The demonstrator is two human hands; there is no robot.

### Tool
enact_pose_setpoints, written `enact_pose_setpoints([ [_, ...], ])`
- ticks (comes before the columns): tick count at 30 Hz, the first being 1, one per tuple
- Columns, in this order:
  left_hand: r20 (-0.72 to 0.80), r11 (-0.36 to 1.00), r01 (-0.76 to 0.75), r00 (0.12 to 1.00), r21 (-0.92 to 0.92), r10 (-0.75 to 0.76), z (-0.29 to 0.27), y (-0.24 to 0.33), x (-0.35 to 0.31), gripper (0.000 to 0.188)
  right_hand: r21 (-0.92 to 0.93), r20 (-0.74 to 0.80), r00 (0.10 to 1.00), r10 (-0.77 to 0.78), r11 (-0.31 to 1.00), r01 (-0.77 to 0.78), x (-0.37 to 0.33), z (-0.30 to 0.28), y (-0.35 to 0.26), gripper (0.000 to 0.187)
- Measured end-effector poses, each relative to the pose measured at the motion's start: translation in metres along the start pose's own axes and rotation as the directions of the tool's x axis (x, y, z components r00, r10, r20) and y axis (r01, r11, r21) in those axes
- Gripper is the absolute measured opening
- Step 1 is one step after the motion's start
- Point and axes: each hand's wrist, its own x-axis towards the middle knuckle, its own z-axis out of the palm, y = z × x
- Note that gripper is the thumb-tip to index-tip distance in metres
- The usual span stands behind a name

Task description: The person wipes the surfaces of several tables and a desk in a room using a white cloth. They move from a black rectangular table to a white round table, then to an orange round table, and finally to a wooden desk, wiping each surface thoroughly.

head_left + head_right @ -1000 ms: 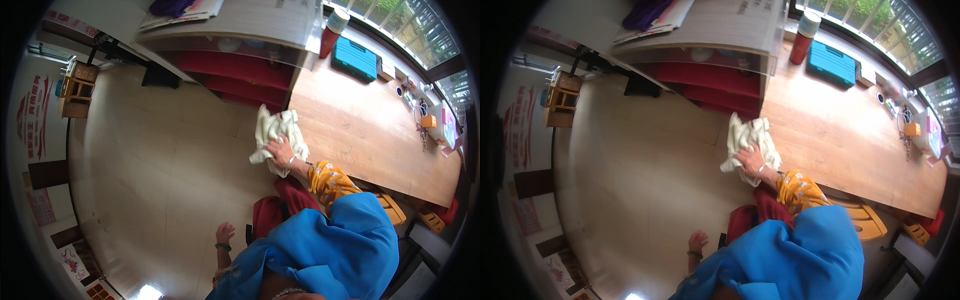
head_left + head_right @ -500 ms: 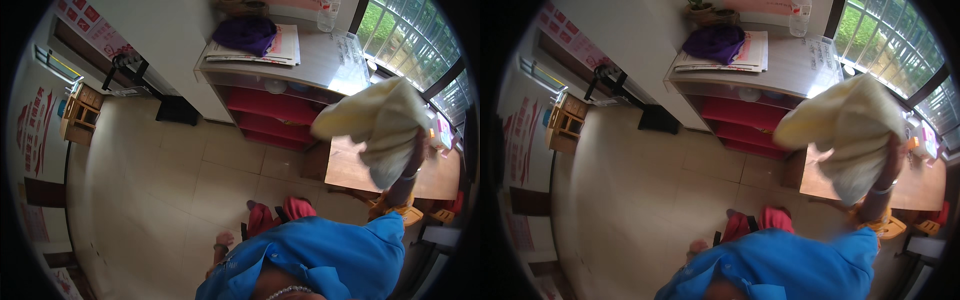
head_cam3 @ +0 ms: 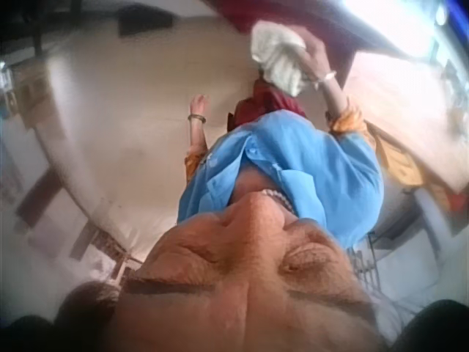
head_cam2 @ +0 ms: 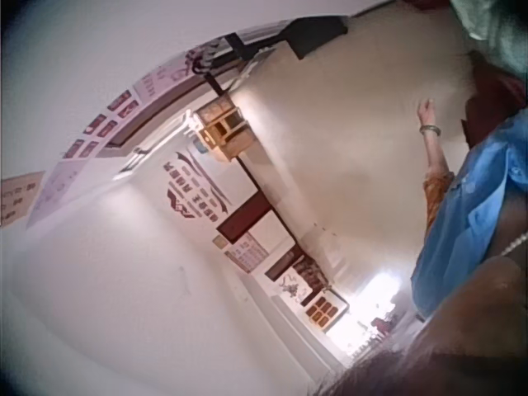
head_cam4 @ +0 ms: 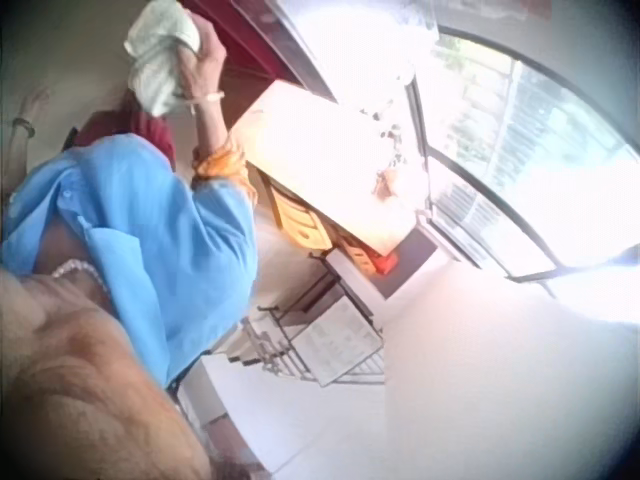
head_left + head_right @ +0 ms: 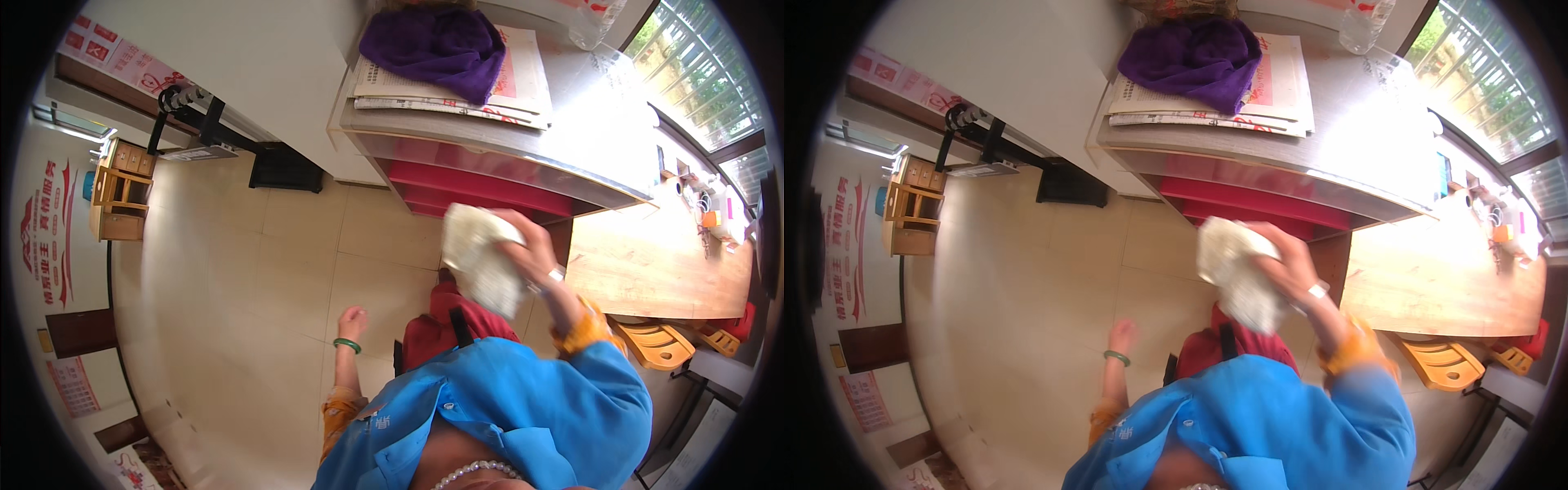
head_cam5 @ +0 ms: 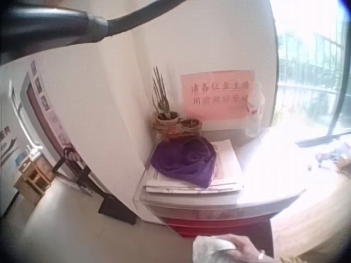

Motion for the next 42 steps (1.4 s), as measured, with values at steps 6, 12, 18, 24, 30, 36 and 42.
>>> enact_pose_setpoints([
  [6,0.146,0.992,0.058,0.987,0.110,-0.074,0.034,0.006,-0.012,0.027,-0.902,0.093,0.925,-0.368,0.362,0.235,0.179,0.133,0.135,0.037],
  [12,0.292,0.973,0.049,0.949,0.227,-0.116,0.021,-0.035,0.006,0.026,-0.675,0.047,0.941,-0.334,0.684,0.277,0.166,0.091,0.174,0.039],
  [18,0.153,0.976,0.183,0.968,0.122,-0.200,-0.010,-0.034,0.031,0.028,-0.960,-0.066,0.978,-0.200,0.280,-0.008,0.037,-0.070,0.211,0.063],
  [24,0.098,0.958,0.276,0.954,0.082,-0.283,-0.052,-0.067,0.022,0.027,-0.887,-0.270,0.937,0.223,0.320,-0.331,-0.046,-0.117,0.189,0.053],
  [30,0.028,0.910,0.411,0.912,-0.054,-0.410,-0.107,-0.135,0.007,0.024,-0.309,-0.563,0.726,0.395,0.714,-0.628,-0.062,-0.048,0.266,0.034],
  [36,0.131,0.739,0.586,0.804,-0.331,-0.579,-0.130,-0.222,-0.008,0.024,-0.376,-0.812,0.569,0.133,0.627,-0.683,0.025,-0.029,0.408,0.043],
  [42,0.167,0.765,0.598,0.802,-0.240,-0.574,-0.134,-0.279,-0.030,0.028,-0.008,-0.884,0.345,0.316,0.727,-0.687,0.147,0.081,0.484,0.048],
])
